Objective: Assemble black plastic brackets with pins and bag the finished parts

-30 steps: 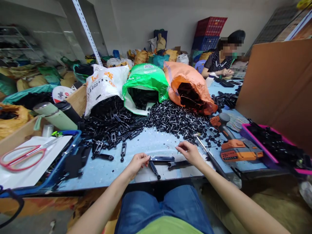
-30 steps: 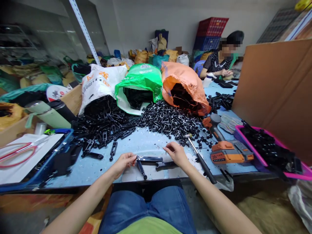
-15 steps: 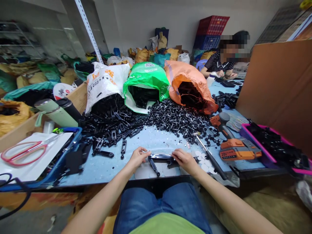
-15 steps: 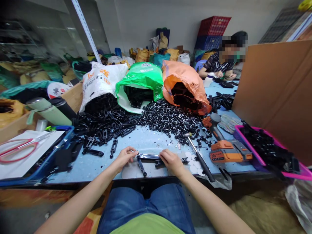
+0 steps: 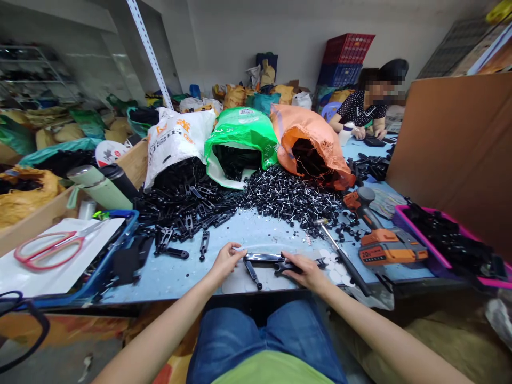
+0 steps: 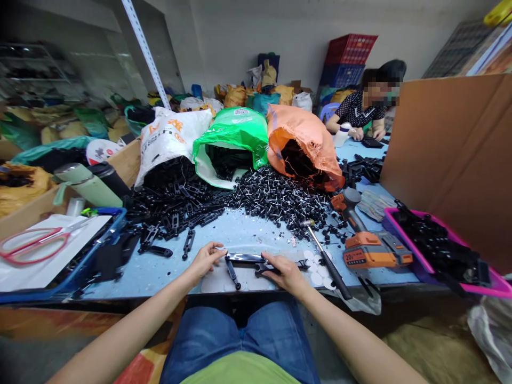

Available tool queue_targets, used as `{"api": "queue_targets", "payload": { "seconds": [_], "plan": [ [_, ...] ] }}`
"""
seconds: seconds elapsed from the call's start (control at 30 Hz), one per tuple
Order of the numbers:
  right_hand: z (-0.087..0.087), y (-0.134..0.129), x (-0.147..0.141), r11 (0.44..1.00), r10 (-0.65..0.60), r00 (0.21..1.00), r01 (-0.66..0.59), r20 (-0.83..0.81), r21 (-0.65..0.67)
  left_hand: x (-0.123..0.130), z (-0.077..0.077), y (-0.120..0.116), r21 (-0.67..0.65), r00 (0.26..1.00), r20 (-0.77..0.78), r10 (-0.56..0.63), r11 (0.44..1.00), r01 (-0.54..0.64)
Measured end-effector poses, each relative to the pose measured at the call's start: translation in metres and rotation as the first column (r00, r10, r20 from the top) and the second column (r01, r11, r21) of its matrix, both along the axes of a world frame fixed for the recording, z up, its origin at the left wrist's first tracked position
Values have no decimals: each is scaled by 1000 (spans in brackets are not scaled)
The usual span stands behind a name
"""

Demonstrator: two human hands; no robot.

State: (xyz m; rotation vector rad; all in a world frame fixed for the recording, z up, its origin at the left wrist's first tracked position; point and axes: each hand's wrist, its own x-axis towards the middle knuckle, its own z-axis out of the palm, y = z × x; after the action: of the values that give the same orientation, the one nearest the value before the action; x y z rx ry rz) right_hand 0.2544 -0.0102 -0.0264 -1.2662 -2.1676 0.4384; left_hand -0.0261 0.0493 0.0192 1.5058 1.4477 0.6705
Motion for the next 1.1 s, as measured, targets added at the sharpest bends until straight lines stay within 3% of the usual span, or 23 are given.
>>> {"api": "queue_targets", "payload": {
  "seconds": [0.07,0.13,0.2,0.23,0.3,0.4,0.57,0.7,0.83,0.93,1.0,1.1],
  "plan": [
    [-3,-1,-1,1000,5,1000,-5,-12,2,12,6,-7,319,984,-175,-25,944,81],
    [-5,-2,-2,1000,-4,1000,4,-27,8,33,9,-14,525,922,-356,-150,784,331],
    [-8,-2,-2,1000,-23,999,24,-28,20,57,8,-18,496,804,-511,-305,659,565],
    [-9,-2,-1,999,-33,999,34,-24,29,67,5,-18,441,747,-561,-356,635,634],
    [-11,0,2,999,-21,1000,21,-7,46,82,-2,-16,353,682,-617,-392,637,685],
    [-12,6,10,994,85,996,-87,31,67,87,-11,-10,321,640,-646,-416,613,722],
    [-12,22,21,968,202,973,-216,114,128,85,-17,-11,324,673,-644,-365,666,672],
    [-10,31,28,920,342,916,-372,209,124,90,-17,-12,350,699,-627,-345,677,648],
    [0,25,30,935,292,927,-328,236,132,88,-11,-19,374,716,-615,-330,678,633],
    [19,17,15,957,195,942,-244,272,160,73,-3,-39,495,772,-585,-248,645,582],
    [33,16,-8,961,124,962,-177,241,210,60,-1,-57,525,804,-585,-107,706,476],
    [46,22,-56,953,193,962,-230,191,196,48,0,-77,379,745,-665,57,885,270]
  ]
}}
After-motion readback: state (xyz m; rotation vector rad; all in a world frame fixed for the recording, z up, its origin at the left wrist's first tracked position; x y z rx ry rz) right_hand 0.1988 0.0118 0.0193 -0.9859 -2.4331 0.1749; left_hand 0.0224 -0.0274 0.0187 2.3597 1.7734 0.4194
